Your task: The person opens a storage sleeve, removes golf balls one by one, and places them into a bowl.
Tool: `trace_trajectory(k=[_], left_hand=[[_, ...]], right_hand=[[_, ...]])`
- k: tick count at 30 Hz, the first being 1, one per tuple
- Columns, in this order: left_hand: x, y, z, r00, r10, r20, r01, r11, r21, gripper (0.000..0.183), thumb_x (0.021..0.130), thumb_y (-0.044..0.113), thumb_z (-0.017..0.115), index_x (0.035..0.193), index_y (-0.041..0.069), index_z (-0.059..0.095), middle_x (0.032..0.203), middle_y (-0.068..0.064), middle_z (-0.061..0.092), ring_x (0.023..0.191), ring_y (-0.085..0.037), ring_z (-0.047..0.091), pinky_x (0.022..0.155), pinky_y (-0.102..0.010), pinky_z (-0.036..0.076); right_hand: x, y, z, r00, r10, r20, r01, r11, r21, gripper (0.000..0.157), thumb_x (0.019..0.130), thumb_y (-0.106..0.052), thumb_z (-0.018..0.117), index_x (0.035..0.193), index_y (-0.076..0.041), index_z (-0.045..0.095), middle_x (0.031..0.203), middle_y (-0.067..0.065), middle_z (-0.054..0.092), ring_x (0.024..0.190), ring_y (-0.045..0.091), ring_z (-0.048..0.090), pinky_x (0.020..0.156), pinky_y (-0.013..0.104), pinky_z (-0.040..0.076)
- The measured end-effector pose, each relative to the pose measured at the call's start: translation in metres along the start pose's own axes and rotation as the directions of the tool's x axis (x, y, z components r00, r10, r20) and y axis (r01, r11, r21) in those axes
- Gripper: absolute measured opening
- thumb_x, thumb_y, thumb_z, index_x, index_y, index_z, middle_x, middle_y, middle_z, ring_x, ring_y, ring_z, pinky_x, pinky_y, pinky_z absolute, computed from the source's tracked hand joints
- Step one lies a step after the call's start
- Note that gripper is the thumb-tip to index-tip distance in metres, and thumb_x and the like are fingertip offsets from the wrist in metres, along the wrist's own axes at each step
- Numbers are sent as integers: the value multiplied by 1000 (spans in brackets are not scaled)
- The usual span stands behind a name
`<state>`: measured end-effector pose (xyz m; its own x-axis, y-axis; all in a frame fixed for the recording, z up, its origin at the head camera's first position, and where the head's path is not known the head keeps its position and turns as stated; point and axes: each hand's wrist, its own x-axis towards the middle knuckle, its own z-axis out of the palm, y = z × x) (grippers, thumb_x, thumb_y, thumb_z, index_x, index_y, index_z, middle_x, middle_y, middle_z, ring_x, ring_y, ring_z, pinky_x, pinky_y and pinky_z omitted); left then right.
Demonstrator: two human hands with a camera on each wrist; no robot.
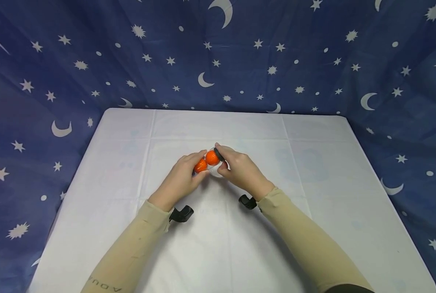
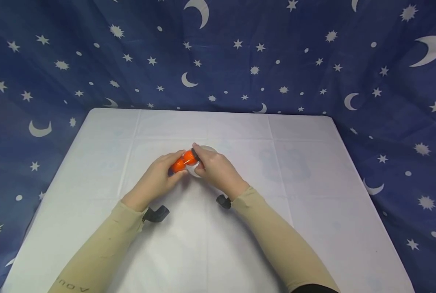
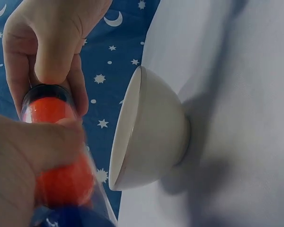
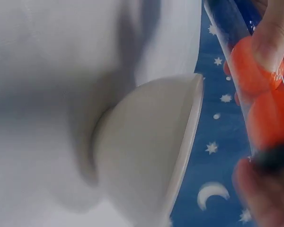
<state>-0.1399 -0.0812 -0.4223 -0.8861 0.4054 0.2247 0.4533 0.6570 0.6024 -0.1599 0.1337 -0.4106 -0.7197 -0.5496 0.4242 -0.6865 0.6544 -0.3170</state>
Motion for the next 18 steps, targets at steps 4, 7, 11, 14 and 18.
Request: trace_trajectory(k=[4, 7, 11, 14, 18], left_hand=[[-1, -4, 0, 1000, -5, 9, 5, 1000, -16, 61, 89, 25, 71, 143, 8, 47, 134, -10, 55, 115, -28, 52, 102, -40, 41], [-2, -7, -2, 1000, -12, -1, 12, 1000, -13, 61, 88, 26, 73, 142, 10, 48, 134, -8, 56, 114, -27, 52, 100, -40, 42], [-1, -9, -5, 1000, 10, 13, -10, 1000, 0, 61, 87, 27, 74, 141, 14, 49, 134, -5, 55, 111, -23, 51, 98, -40, 43], [-1, -9, -7, 998, 40, 39, -40, 999, 0, 60, 87, 27, 74, 141, 16, 50, 135, -3, 55, 113, -22, 50, 100, -40, 42], [-1, -8, -8, 993, 93, 71, -91, 995, -30, 59, 87, 26, 74, 140, 14, 52, 133, -3, 56, 119, -22, 50, 101, -38, 41]], right_hand=[[-1, 1, -1, 1000, -1, 0, 1, 999, 47, 52, 84, 2, 56, 136, -1, 53, 125, 13, 63, 74, 15, 58, 62, 23, 48], [0, 3, -3, 996, 51, 79, -68, 971, 231, 62, 86, -5, 57, 146, -8, 42, 131, 8, 58, 90, 14, 62, 78, 25, 51], [2, 7, -8, 960, 186, 211, -267, 841, 471, 58, 89, -25, 70, 142, -16, 48, 129, -2, 56, 101, 11, 62, 94, 28, 48], [3, 9, -12, 929, 244, 279, -362, 763, 536, 50, 83, -34, 77, 126, -17, 58, 119, -5, 59, 94, 13, 62, 87, 29, 51], [2, 10, -13, 906, 253, 339, -413, 704, 578, 46, 78, -31, 82, 110, -16, 53, 103, 2, 57, 85, 18, 59, 73, 31, 53]])
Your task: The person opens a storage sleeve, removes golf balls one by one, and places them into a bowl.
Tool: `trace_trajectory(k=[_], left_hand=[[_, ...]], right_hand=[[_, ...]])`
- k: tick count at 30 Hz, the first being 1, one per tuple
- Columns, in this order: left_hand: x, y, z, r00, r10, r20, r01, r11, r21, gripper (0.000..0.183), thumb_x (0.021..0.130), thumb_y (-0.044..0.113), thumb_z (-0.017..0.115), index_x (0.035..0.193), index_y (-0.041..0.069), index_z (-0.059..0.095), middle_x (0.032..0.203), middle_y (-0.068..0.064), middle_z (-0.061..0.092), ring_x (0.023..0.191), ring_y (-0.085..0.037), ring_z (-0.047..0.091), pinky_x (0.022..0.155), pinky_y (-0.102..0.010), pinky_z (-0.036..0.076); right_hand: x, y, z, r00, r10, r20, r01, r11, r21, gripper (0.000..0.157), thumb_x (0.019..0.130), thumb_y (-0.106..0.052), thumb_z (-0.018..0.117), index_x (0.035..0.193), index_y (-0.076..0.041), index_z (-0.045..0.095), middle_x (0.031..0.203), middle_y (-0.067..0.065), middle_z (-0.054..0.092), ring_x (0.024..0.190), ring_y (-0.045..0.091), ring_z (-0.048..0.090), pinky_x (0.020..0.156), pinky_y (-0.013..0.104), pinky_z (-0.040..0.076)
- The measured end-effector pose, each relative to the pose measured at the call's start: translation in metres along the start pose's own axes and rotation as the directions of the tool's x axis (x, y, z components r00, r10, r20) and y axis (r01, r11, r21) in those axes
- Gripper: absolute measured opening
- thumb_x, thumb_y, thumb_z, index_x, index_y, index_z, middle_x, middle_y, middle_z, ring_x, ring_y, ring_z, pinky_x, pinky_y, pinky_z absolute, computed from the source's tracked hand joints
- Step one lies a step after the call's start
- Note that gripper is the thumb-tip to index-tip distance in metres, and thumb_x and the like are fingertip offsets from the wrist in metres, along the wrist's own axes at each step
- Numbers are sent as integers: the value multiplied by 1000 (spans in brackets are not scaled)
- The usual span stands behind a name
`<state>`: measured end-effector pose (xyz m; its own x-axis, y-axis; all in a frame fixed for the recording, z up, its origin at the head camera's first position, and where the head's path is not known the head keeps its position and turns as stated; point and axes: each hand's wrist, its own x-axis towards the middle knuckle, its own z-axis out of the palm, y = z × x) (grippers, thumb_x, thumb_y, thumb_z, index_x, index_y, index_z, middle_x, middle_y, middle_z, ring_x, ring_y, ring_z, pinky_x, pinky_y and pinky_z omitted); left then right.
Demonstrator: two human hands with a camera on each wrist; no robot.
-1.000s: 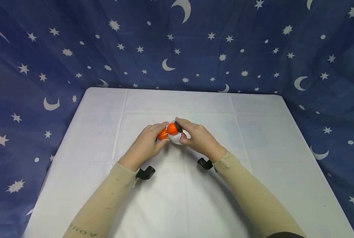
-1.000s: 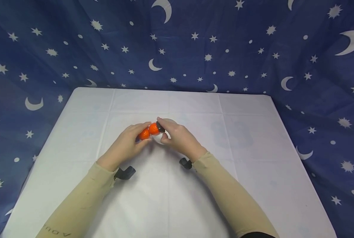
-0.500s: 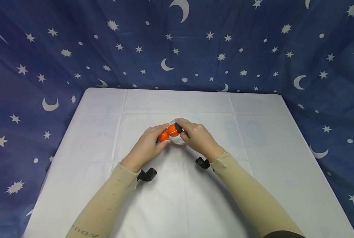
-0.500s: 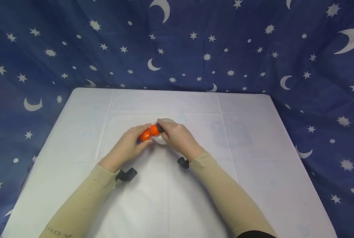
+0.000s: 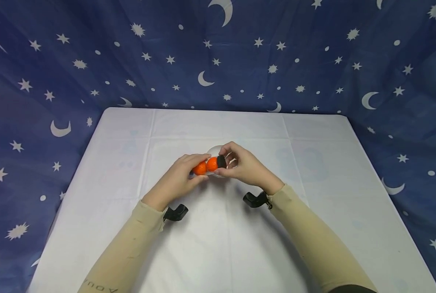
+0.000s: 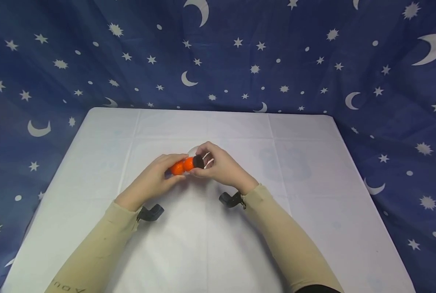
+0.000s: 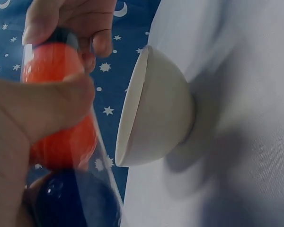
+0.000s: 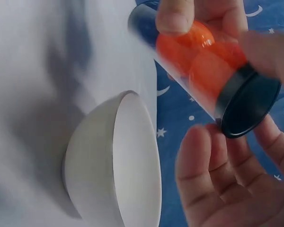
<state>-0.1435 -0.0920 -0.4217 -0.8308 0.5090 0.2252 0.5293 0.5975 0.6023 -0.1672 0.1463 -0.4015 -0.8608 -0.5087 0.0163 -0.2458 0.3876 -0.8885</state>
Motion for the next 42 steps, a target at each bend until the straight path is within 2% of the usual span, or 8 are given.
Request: trace_trajectory(k=[7, 16, 22, 24, 27, 31, 36, 42], left_hand=[[-1, 1, 0, 997, 66, 43, -64, 997, -40, 57, 87, 26, 75, 138, 14, 54, 133, -2, 57, 117, -19, 51, 99, -36, 43], [-1, -1, 3, 994, 95, 49, -92, 994, -58, 57, 84, 22, 77, 136, 16, 56, 131, 0, 58, 117, -17, 51, 101, -34, 41], [-2, -2, 3, 992, 102, 73, -97, 993, -74, 58, 83, 22, 78, 137, 17, 56, 130, 1, 59, 117, -18, 51, 101, -35, 40], [-2, -3, 3, 992, 97, 82, -91, 993, -76, 58, 84, 21, 78, 137, 17, 56, 130, 0, 59, 116, -19, 51, 101, -35, 41], [-3, -4, 3, 995, 67, 75, -63, 996, -59, 57, 84, 23, 77, 137, 15, 56, 131, -1, 58, 117, -19, 51, 100, -36, 42], [-4, -7, 2, 999, 21, 38, -21, 1000, -19, 58, 86, 25, 75, 139, 12, 54, 133, -4, 57, 119, -22, 51, 102, -37, 41], [-3, -8, 0, 1000, -11, 4, 10, 1000, 14, 61, 87, 27, 74, 141, 12, 51, 133, -5, 57, 122, -24, 50, 106, -38, 37], [-3, -9, 0, 999, -42, 13, 42, 999, 11, 62, 88, 28, 73, 142, 10, 49, 132, -7, 58, 122, -25, 51, 105, -39, 38]], right_hand=[[0, 2, 3, 992, 45, 118, -64, 984, 167, 48, 80, -12, 77, 101, -12, 34, 88, 12, 48, 62, 20, 57, 56, 27, 43], [1, 8, 10, 989, 27, 145, -45, 991, 127, 47, 78, -4, 70, 97, -12, 28, 66, 1, 34, 54, 17, 38, 53, 26, 29], [-2, 0, 12, 992, 16, 127, -23, 998, 58, 47, 75, -3, 71, 95, -5, 28, 93, 7, 35, 62, 15, 38, 56, 26, 28], [-3, 0, 13, 992, 28, 125, -35, 998, 50, 46, 76, -3, 71, 96, -4, 29, 94, 8, 36, 63, 15, 40, 56, 26, 29], [-1, 10, 14, 990, 55, 126, -70, 990, 123, 45, 80, -5, 72, 101, -6, 32, 87, 8, 46, 65, 17, 49, 56, 25, 35], [0, 16, 11, 996, 46, 76, -59, 980, 190, 45, 84, -12, 76, 117, -11, 46, 102, 6, 57, 75, 21, 63, 64, 28, 51], [-2, 11, 7, 996, -85, 0, 85, 996, -5, 47, 85, -12, 71, 131, -14, 59, 121, -3, 61, 88, 15, 66, 80, 29, 55], [-1, 6, 9, 981, -193, 12, 189, 942, -276, 53, 83, -7, 63, 135, -12, 55, 125, -4, 59, 90, 8, 64, 84, 27, 53]])
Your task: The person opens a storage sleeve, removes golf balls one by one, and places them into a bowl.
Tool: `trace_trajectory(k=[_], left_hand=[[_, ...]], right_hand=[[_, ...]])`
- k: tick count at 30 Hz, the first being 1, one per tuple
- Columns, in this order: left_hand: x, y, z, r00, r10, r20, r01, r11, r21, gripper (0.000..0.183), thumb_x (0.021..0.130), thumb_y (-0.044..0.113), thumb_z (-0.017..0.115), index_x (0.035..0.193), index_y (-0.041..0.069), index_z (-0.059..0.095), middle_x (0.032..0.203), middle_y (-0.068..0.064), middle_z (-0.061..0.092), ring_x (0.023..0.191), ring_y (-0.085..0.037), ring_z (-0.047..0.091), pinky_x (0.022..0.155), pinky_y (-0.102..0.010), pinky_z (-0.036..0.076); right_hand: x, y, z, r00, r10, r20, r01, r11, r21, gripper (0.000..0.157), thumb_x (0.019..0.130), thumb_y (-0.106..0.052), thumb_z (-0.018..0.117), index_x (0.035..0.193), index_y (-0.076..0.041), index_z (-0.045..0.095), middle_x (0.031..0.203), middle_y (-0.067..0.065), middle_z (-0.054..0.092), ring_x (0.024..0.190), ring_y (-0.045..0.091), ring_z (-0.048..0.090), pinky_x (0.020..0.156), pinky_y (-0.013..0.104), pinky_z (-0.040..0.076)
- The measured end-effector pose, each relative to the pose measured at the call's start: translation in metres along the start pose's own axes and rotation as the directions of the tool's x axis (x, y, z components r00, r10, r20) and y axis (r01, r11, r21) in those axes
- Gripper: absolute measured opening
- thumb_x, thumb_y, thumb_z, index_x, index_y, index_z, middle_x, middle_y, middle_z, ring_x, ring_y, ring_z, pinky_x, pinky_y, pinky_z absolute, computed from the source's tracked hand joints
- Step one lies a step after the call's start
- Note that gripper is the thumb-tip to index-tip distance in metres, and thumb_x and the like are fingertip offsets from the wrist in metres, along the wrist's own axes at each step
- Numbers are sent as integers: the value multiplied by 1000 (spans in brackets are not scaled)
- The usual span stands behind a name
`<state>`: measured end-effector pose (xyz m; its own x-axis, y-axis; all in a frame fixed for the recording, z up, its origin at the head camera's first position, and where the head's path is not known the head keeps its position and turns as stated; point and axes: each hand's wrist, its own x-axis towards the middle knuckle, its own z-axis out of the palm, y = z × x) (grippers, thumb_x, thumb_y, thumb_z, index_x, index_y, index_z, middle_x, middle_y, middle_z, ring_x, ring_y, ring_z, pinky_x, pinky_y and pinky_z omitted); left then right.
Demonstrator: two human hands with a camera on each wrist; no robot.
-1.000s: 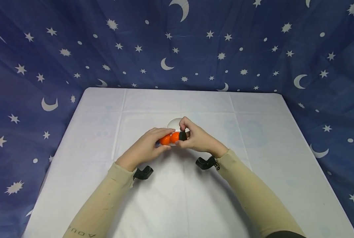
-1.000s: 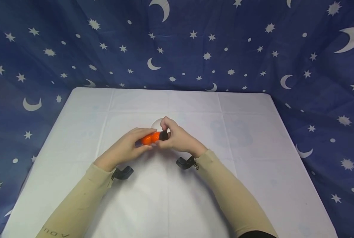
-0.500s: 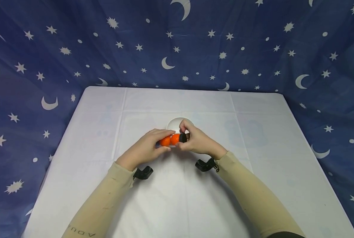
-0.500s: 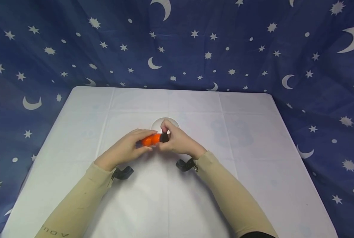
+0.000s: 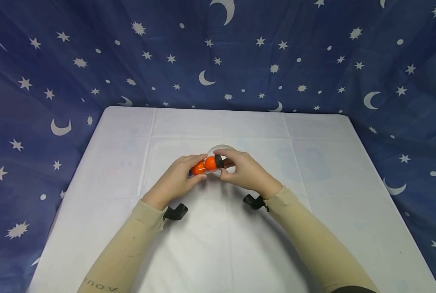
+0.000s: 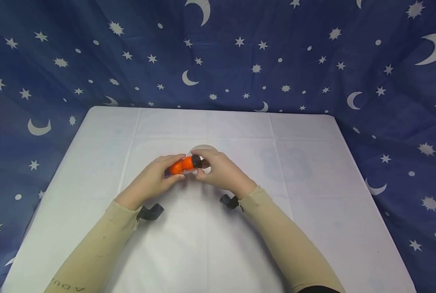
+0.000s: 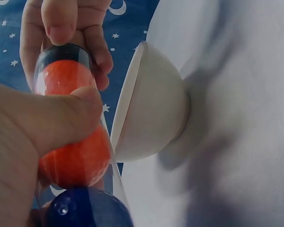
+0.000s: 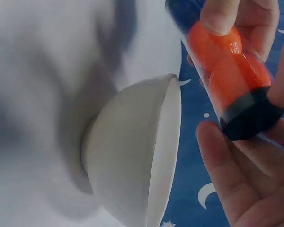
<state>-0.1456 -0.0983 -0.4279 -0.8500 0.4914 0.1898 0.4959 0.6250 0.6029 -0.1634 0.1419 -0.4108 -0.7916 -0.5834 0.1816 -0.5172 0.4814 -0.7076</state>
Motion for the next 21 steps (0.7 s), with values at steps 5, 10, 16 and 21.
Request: trace_trajectory(k=[5, 10, 16, 21], left_hand=[[0, 1, 1, 999, -33, 24, 34, 999, -9, 62, 89, 28, 72, 142, 7, 49, 132, -9, 57, 120, -26, 52, 104, -38, 39], [2, 2, 3, 997, -54, 55, 54, 998, -11, 61, 89, 25, 72, 141, 5, 49, 133, -11, 57, 121, -27, 52, 105, -40, 39], [3, 6, 2, 991, -93, 99, 98, 994, -40, 61, 89, 24, 72, 141, 5, 49, 136, -11, 54, 122, -27, 51, 105, -39, 39], [2, 7, 1, 986, -143, 88, 147, 988, -44, 61, 87, 25, 74, 141, 8, 50, 133, -9, 56, 118, -25, 53, 103, -39, 41]], right_hand=[[1, -2, 3, 993, -121, 9, 120, 974, -192, 57, 81, -2, 60, 137, -9, 54, 128, 1, 57, 87, 8, 57, 78, 24, 51], [-1, -1, 6, 987, -162, 12, 158, 942, -297, 57, 79, -1, 60, 136, -8, 55, 124, 4, 59, 83, 12, 55, 72, 20, 48], [-1, 1, 7, 984, -180, -10, 165, 922, -351, 50, 84, -1, 61, 133, -7, 57, 122, 6, 63, 92, 12, 59, 80, 22, 50], [0, 4, 9, 995, -99, 15, 100, 985, -144, 59, 83, -6, 62, 140, -8, 48, 127, 5, 57, 89, 12, 59, 77, 25, 52]])
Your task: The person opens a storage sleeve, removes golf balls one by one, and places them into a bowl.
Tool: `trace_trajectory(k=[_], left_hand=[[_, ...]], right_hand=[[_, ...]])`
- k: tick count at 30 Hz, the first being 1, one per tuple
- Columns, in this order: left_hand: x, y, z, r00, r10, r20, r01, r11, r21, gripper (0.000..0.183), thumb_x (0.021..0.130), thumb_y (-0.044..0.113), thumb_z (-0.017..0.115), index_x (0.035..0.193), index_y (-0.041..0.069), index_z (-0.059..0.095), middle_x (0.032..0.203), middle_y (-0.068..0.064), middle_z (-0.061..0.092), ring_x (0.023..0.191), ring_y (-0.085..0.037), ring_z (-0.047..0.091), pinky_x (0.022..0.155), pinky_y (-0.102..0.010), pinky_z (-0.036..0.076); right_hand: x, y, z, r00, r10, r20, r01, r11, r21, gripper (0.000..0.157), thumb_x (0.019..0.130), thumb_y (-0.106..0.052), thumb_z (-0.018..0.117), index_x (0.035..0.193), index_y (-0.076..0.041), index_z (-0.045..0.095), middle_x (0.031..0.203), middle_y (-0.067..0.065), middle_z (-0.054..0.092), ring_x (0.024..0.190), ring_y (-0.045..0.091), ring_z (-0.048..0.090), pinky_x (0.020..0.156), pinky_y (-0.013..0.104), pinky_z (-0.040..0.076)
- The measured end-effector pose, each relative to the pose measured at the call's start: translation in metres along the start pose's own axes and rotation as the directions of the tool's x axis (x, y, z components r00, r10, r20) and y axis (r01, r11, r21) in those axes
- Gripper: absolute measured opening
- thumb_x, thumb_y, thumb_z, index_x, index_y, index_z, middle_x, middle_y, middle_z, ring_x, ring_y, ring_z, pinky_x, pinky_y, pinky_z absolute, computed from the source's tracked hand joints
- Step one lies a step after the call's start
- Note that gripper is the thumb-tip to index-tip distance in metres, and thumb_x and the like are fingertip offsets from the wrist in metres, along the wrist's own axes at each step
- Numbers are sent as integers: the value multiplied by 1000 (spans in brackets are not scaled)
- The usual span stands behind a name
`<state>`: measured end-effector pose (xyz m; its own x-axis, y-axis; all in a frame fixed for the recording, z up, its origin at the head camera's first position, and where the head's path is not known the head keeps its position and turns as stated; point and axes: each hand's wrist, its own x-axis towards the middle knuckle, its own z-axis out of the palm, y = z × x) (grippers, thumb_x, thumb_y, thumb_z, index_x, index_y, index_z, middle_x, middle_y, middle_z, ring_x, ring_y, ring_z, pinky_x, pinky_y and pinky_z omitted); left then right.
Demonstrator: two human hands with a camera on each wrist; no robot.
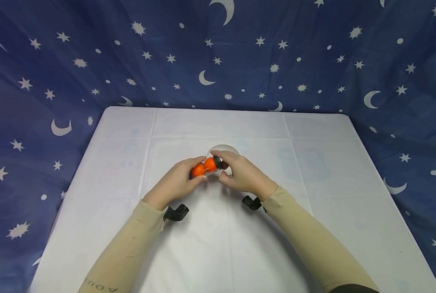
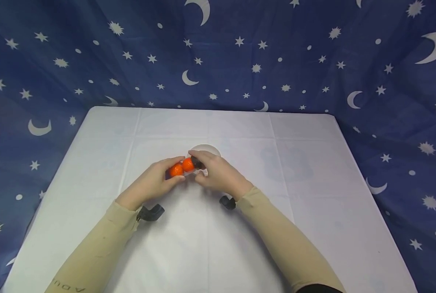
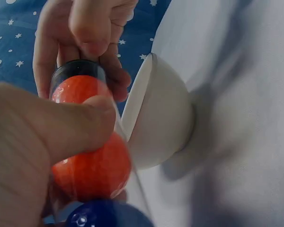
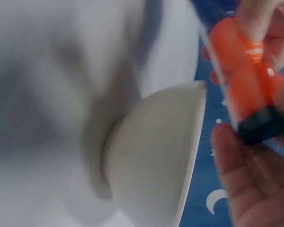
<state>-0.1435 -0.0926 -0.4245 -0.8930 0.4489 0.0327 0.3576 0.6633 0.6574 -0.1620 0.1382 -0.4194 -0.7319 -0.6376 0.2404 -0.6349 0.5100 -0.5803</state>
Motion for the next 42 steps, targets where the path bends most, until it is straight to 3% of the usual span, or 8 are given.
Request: trace_trajectory(k=[2, 5, 9, 15, 21, 27, 35, 42], left_hand=[[1, 0, 1, 999, 15, -34, -13, 999, 42, 61, 85, 25, 76, 139, 9, 51, 128, -7, 58, 113, -24, 54, 101, -38, 41], [2, 2, 2, 992, 72, -101, -59, 990, 128, 60, 82, 22, 78, 135, 9, 55, 118, -5, 58, 104, -23, 51, 96, -38, 40], [1, 5, 2, 984, 90, -153, -63, 983, 173, 58, 78, 19, 77, 132, 12, 56, 110, -3, 51, 96, -21, 48, 87, -36, 42], [0, 3, 2, 993, 57, -102, -47, 994, 96, 57, 83, 26, 74, 132, 20, 47, 112, -3, 58, 86, -18, 57, 79, -36, 51], [2, -1, 2, 992, 86, -94, -81, 995, 66, 56, 88, 35, 71, 137, 20, 48, 121, -3, 61, 98, -17, 59, 87, -36, 50], [4, 0, 3, 981, 138, -137, -120, 984, 130, 55, 86, 31, 74, 135, 16, 53, 125, -2, 60, 106, -19, 57, 93, -38, 46], [3, 5, 3, 966, 206, -157, -166, 958, 236, 53, 84, 26, 78, 132, 16, 57, 124, -2, 61, 111, -23, 56, 101, -43, 39], [3, 8, 5, 953, 246, -176, -180, 930, 321, 52, 82, 23, 79, 129, 15, 59, 116, -2, 63, 102, -23, 57, 94, -41, 42]], right_hand=[[0, 2, 1, 998, 61, 4, -61, 988, 141, 58, 85, -10, 64, 140, -7, 47, 130, 5, 54, 92, 13, 60, 81, 27, 52], [1, 2, 0, 988, 157, 1, -149, 937, 317, 55, 89, -24, 69, 137, -8, 49, 132, 3, 54, 95, 13, 64, 86, 28, 52], [3, 1, -1, 974, 227, 1, -208, 887, 412, 50, 89, -33, 71, 131, -13, 55, 121, -2, 61, 89, 12, 66, 80, 27, 54], [4, -5, -5, 981, 194, 16, -182, 882, 435, 45, 90, -17, 70, 131, -13, 54, 123, 2, 58, 95, 20, 64, 90, 31, 51], [-1, -18, -15, 976, 218, 18, -204, 876, 437, 48, 92, -11, 67, 136, -7, 49, 132, 9, 53, 104, 25, 62, 93, 33, 49], [-2, 8, -5, 978, 209, -10, -185, 886, 425, 43, 92, -21, 68, 132, -12, 56, 126, -3, 58, 100, 15, 64, 84, 27, 53], [-2, 7, -7, 962, 272, 6, -252, 886, 388, 40, 89, -14, 62, 129, -12, 61, 123, -2, 62, 93, 13, 67, 77, 28, 56], [4, 0, -5, 970, 244, 14, -241, 945, 223, 46, 83, -9, 62, 129, -7, 60, 120, 0, 63, 93, 12, 66, 79, 24, 54]])
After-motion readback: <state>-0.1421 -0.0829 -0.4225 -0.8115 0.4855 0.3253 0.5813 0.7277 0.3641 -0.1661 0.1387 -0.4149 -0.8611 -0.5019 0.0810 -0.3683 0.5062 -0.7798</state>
